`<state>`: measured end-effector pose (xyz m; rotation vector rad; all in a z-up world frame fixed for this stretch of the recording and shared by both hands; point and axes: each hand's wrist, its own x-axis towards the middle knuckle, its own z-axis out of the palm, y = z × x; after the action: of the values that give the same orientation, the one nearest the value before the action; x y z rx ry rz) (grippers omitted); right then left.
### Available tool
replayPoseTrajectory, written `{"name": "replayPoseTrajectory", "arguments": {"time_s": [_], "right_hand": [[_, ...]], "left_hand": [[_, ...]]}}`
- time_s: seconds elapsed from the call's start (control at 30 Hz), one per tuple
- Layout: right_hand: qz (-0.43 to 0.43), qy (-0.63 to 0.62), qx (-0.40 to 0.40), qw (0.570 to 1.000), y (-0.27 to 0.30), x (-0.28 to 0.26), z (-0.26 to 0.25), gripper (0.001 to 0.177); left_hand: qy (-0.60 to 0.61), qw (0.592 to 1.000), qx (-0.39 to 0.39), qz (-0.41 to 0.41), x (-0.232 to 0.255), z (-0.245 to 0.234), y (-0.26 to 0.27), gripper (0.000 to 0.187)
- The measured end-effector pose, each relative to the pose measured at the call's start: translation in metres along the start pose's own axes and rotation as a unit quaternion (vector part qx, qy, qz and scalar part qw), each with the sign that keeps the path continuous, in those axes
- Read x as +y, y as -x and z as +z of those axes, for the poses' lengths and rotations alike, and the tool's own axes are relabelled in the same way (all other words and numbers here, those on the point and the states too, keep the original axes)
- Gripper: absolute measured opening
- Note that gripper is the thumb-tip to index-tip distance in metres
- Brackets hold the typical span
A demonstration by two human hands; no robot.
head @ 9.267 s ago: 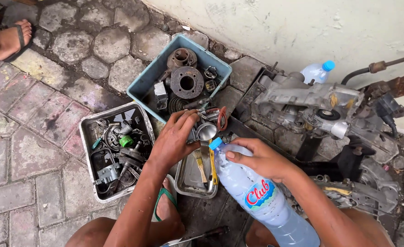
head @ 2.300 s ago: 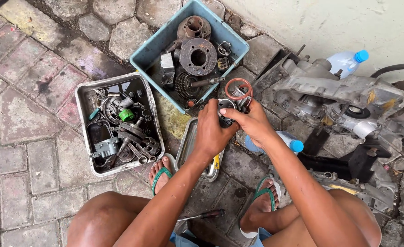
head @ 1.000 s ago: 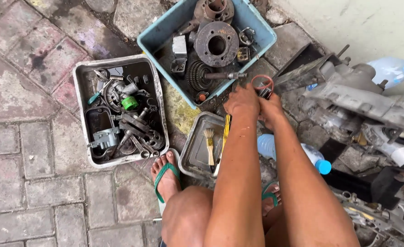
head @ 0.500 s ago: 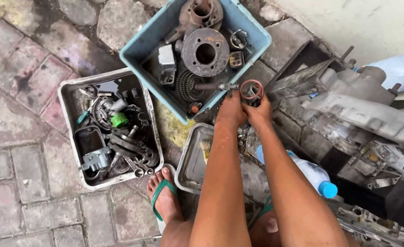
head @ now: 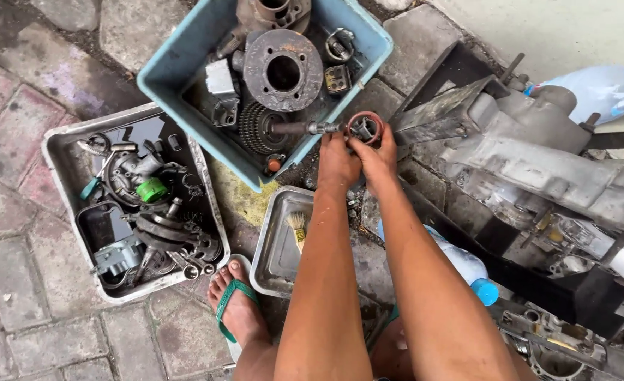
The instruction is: The person pours liquid from a plastic bottle onto a metal part and then scrubs it with a brush. They handle several mechanical components, including gears and a cylindrical part, while sitting on the ground.
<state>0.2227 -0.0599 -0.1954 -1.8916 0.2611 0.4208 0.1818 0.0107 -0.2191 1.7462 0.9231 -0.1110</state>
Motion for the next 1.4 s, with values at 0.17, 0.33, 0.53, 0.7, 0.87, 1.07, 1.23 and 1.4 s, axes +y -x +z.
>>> {"name": "replayPoseTrajectory", "arguments": {"time_s": [0.17, 0.33, 0.53, 0.7, 0.87, 1.07, 1.23, 1.4], "right_hand": [[0.029, 0.046, 0.014, 0.998, -0.01, 0.018, 0.001, 0.059], [0.0, 0.05, 0.032, 0.998, -0.006, 0.01, 0.005, 0.059], [0.003, 0.021, 0.024, 0.999, -0.02, 0.025, 0.008, 0.071], [0.051, 0.089, 0.058, 0.993, -0.024, 0.031, 0.0, 0.065], [0.092, 0.051, 0.015, 0.994, -0.032, 0.043, 0.004, 0.057], [0.101, 0.095, 0.001, 0.99, -0.055, 0.059, 0.006, 0.059], [0.091, 0.134, -0.014, 0.987, -0.053, 0.047, 0.005, 0.074], [0.034, 0.227, 0.015, 0.973, -0.056, 0.048, 0.011, 0.055]], "left_hand": [[0.026, 0.999, 0.009, 0.019, -0.017, 0.013, -0.011, 0.042], [0.016, 0.999, 0.006, 0.027, -0.026, 0.017, -0.021, 0.042], [-0.009, 0.999, -0.011, 0.041, -0.032, 0.015, -0.023, 0.048], [0.002, 0.999, -0.034, 0.028, -0.016, 0.005, -0.013, 0.048], [-0.062, 0.998, -0.032, -0.008, -0.009, 0.004, -0.014, 0.057], [-0.078, 0.996, -0.029, -0.038, -0.032, 0.019, -0.036, 0.057], [-0.11, 0.992, -0.046, -0.047, -0.032, 0.015, -0.034, 0.056], [-0.088, 0.995, -0.045, -0.018, -0.045, 0.02, -0.046, 0.049]]}}
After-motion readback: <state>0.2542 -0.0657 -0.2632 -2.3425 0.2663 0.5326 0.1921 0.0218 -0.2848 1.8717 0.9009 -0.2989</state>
